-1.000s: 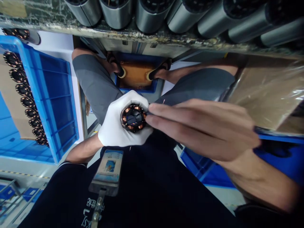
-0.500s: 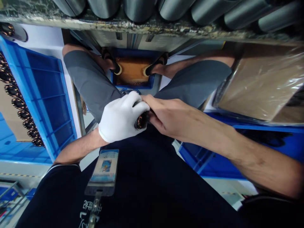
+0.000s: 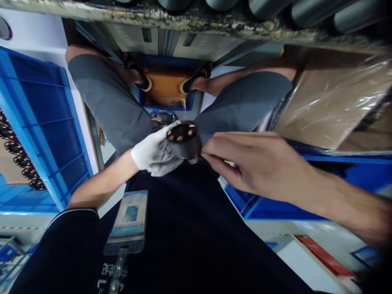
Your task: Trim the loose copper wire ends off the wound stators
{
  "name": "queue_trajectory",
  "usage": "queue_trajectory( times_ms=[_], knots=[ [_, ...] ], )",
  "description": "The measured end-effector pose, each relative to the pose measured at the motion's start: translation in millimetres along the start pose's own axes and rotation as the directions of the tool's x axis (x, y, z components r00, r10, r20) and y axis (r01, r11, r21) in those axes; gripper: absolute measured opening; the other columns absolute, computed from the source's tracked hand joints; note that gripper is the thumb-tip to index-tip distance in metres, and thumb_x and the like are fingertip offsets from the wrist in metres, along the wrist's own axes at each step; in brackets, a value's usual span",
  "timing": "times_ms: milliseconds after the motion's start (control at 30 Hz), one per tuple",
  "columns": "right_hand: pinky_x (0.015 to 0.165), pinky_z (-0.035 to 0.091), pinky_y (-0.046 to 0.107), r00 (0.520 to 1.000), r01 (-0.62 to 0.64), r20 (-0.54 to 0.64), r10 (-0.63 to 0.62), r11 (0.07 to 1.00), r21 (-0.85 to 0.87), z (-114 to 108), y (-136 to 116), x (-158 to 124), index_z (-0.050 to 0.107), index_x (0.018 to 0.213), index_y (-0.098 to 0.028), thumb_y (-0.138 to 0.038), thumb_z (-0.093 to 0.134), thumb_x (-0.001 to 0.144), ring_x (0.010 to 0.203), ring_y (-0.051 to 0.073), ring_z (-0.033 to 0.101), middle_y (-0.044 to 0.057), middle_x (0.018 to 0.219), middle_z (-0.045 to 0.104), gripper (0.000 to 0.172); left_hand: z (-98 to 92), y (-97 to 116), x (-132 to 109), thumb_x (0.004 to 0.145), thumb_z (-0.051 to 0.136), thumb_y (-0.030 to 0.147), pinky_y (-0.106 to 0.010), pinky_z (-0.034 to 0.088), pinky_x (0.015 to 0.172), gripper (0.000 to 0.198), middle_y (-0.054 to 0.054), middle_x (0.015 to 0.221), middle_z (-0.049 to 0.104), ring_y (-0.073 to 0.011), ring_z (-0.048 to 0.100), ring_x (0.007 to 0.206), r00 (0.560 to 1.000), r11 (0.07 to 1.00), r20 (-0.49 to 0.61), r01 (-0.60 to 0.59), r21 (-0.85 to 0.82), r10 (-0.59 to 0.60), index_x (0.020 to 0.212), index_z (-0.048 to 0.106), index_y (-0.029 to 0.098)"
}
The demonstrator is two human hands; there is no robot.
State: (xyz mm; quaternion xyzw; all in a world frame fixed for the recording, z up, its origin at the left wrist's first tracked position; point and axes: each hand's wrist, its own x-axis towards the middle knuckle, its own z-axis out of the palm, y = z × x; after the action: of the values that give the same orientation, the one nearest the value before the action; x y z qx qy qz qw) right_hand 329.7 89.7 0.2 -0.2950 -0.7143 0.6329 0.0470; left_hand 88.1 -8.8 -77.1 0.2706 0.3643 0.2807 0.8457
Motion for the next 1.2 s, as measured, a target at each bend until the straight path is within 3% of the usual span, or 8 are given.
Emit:
queue_trajectory(
  times_ms=[167,267,433,533,667,800,1033,1200],
  knots=[
    [0.043,0.022,0.021,0.932,-0.334,0.177,0.318,0.555,0.762,22.9,32.8,-16.5,0.046,0.087,-0.026,-0.048,0.072,0.111,0.056,0.008,0.018,-0.010,0.072,0.033,0.042,0.0,-18.6,-14.3,0.087,0.086,0.083,-0.048,0.073,0.087,0.062,-0.012,0.102,0.084,-0.0298,0.083,0.090,0.817,0.718,-0.173,-0.357,0.597,0.550,0.105,0.083,0.025],
    [0.041,0.029,0.022,0.978,-0.209,0.115,0.175,0.828,0.520,22.4,32.2,-15.9,0.051,0.089,-0.027,-0.047,0.059,0.118,0.055,0.010,0.026,-0.010,0.070,0.037,0.036,7.2,-4.5,0.7,0.077,0.100,0.061,-0.065,0.050,0.132,0.058,-0.011,0.133,0.081,-0.0390,0.075,0.136,0.785,0.549,-0.094,-0.337,0.765,0.612,0.120,0.082,0.027],
    [0.053,0.033,0.028,0.986,0.152,0.102,-0.135,0.972,-0.181,-17.3,19.1,-9.1,0.071,0.086,-0.028,-0.030,0.053,0.118,0.071,0.017,0.033,-0.003,0.073,0.042,0.037,22.5,10.3,17.8,0.106,0.068,0.042,-0.043,0.069,0.083,0.024,-0.005,0.089,0.080,-0.0249,0.082,0.081,0.992,0.861,0.072,-0.124,0.493,0.102,0.101,0.074,0.020],
    [0.069,0.039,0.031,0.968,0.248,0.098,-0.230,0.832,-0.497,-41.1,17.4,-13.5,0.075,0.099,-0.025,-0.046,0.057,0.121,0.080,0.014,0.046,-0.002,0.085,0.057,0.035,26.8,9.8,12.8,0.096,0.076,0.029,-0.041,0.068,0.085,0.023,-0.007,0.105,0.082,-0.0257,0.082,0.088,0.953,0.691,-0.055,-0.176,0.701,0.299,0.117,0.072,0.020],
    [0.080,0.061,0.030,0.948,-0.110,0.305,0.089,0.993,0.053,-41.9,30.2,-16.2,0.077,0.121,-0.023,-0.074,0.075,0.104,0.102,0.017,0.077,0.004,0.119,0.080,0.053,25.7,11.7,10.8,0.100,0.072,0.027,-0.049,0.065,0.105,0.028,-0.010,0.128,0.081,-0.0319,0.081,0.117,0.774,0.169,0.158,-0.324,0.931,0.613,0.128,0.072,0.025],
    [0.061,0.058,0.028,0.812,-0.502,0.541,0.218,0.734,0.458,-16.4,43.6,-13.2,0.063,0.084,-0.022,-0.066,0.073,0.109,0.065,0.013,0.070,-0.001,0.077,0.073,0.051,26.8,21.3,16.0,0.109,0.062,0.037,-0.051,0.064,0.116,0.020,-0.003,0.105,0.081,-0.0256,0.082,0.100,0.765,0.147,0.256,-0.414,0.898,0.591,0.120,0.075,0.027],
    [0.058,0.028,0.035,0.979,0.202,0.111,-0.173,0.912,-0.357,-14.0,24.0,-17.5,0.057,0.080,-0.024,-0.025,0.047,0.118,0.065,0.014,0.041,-0.002,0.072,0.050,0.039,32.9,16.8,8.2,0.105,0.065,0.043,-0.043,0.069,0.076,0.023,-0.004,0.084,0.075,-0.0239,0.078,0.072,0.999,0.793,0.023,-0.051,0.606,0.046,0.104,0.072,0.021],
    [0.078,0.053,0.032,0.989,0.139,0.079,-0.123,0.958,-0.251,-37.1,24.8,-20.3,0.070,0.102,-0.023,-0.060,0.081,0.106,0.099,0.017,0.068,0.003,0.112,0.070,0.039,33.0,13.0,-0.1,0.095,0.079,0.028,-0.044,0.065,0.094,0.039,-0.012,0.126,0.080,-0.0304,0.081,0.111,0.852,0.369,-0.017,-0.209,0.906,0.523,0.132,0.071,0.020]
  ],
)
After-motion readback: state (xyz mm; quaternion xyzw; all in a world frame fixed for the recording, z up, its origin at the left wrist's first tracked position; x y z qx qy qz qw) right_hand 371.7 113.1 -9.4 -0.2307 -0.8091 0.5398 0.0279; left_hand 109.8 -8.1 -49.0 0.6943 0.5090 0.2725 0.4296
